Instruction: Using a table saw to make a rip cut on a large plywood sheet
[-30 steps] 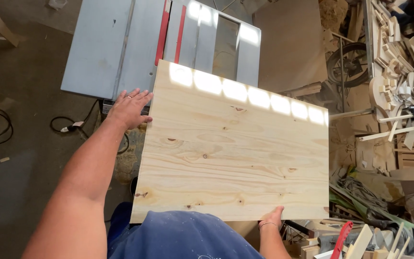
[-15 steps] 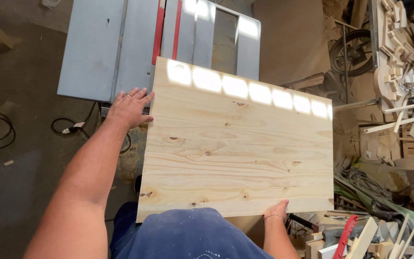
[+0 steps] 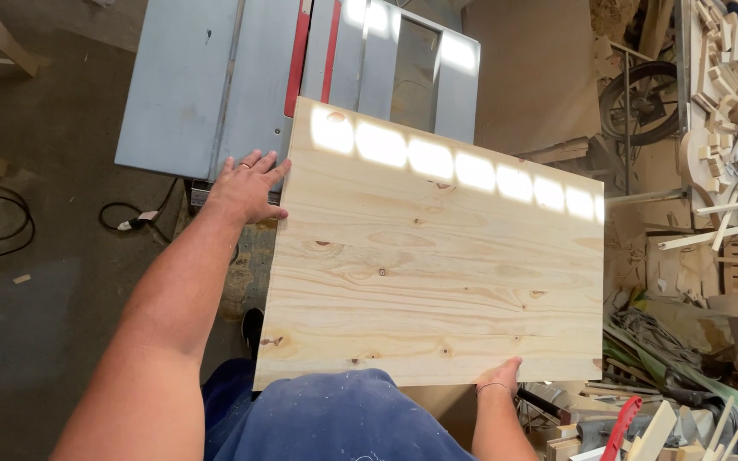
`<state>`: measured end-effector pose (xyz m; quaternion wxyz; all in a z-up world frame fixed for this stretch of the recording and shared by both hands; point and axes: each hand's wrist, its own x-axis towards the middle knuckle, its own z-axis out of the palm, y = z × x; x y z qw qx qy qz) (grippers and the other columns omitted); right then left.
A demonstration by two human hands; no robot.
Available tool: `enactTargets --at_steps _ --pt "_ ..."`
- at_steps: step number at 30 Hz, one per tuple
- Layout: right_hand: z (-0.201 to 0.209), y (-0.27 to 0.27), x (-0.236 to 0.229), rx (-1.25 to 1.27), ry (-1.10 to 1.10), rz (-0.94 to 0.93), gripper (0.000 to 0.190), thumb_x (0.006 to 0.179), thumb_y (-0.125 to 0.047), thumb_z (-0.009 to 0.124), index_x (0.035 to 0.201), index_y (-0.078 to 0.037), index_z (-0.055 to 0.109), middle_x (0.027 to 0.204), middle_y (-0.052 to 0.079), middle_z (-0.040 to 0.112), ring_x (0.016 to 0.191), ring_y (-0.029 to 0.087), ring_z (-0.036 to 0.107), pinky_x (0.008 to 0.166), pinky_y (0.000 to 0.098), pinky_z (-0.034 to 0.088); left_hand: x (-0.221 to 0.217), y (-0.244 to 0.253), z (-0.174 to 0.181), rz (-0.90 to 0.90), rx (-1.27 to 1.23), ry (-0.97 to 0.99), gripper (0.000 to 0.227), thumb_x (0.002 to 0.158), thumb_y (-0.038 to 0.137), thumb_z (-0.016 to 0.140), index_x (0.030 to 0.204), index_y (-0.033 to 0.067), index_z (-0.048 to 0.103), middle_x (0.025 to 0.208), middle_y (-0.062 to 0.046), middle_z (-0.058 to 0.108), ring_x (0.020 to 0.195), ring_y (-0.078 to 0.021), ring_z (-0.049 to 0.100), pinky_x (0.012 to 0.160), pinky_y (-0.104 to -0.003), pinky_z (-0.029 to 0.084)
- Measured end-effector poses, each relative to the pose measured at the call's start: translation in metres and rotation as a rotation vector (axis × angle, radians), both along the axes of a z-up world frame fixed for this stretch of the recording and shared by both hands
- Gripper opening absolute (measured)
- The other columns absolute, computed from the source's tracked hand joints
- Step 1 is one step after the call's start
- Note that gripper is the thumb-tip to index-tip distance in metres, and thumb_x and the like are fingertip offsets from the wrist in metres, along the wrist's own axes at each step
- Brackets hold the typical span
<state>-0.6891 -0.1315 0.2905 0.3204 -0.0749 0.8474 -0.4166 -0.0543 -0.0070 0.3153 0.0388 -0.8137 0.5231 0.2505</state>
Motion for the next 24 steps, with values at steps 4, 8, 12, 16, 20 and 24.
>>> enactTargets --at_steps 4,8,12,16,20,24 --pt "0.005 0.008 0.006 -0.077 0.003 0.022 0.115 0.092 -0.069 0.074 0.151 0.012 0.017 0.157 0.027 0.034 0.148 0.038 0.038 0.122 0.0495 0.036 0.0 -0.002 -0.002 0.016 -0.006 0.008 0.105 0.078 0.073 0.069 0.165 0.0426 0.018 0.171 0.006 0.027 0.158 -0.0233 0.023 0.124 -0.061 0.024" --pt "-0.002 0.007 -0.007 -0.273 -0.312 -0.102 0.116 0.087 -0.081 0.049 0.158 -0.002 0.003 0.169 0.012 0.012 0.156 0.029 0.015 0.131 0.0428 0.011 -0.001 -0.004 0.004 0.031 0.005 0.036 0.104 0.079 0.07 0.071 0.165 0.0417 0.02 0.171 0.006 0.026 0.158 -0.0233 0.022 0.124 -0.062 0.023" --pt "0.018 0.01 0.02 -0.067 -0.155 0.03 0.124 0.089 -0.078 0.07 0.152 0.0 -0.003 0.167 0.02 0.021 0.155 0.033 0.025 0.133 0.0449 0.019 -0.001 -0.003 0.013 0.042 0.001 0.049 0.102 0.081 0.065 0.073 0.165 0.041 0.021 0.171 0.005 0.028 0.158 -0.024 0.022 0.124 -0.062 0.024" --pt "0.015 0.001 0.015 -0.029 -0.125 0.05 0.118 0.089 -0.077 0.07 0.151 -0.002 0.004 0.164 0.018 0.026 0.152 0.032 0.029 0.129 0.0443 0.023 0.001 -0.004 0.006 0.048 -0.003 0.054 0.101 0.08 0.066 0.073 0.164 0.0409 0.022 0.171 0.005 0.027 0.158 -0.0241 0.022 0.123 -0.063 0.023" --pt "0.009 -0.003 0.01 0.029 -0.066 0.029 0.104 0.088 -0.076 0.068 0.148 -0.006 0.02 0.158 0.013 0.036 0.144 0.031 0.039 0.122 0.043 0.032 0.001 -0.006 0.006 0.055 0.004 0.063 0.102 0.081 0.065 0.074 0.164 0.0416 0.021 0.171 0.006 0.026 0.158 -0.0246 0.022 0.123 -0.064 0.022" --pt "0.003 -0.006 0.004 0.092 -0.006 -0.002 0.093 0.087 -0.075 0.067 0.144 -0.01 0.036 0.152 0.007 0.045 0.136 0.029 0.048 0.114 0.0416 0.041 0.002 -0.009 0.005 0.054 0.008 0.056 0.102 0.08 0.066 0.074 0.164 0.0419 0.021 0.171 0.005 0.026 0.158 -0.0245 0.022 0.123 -0.064 0.023"
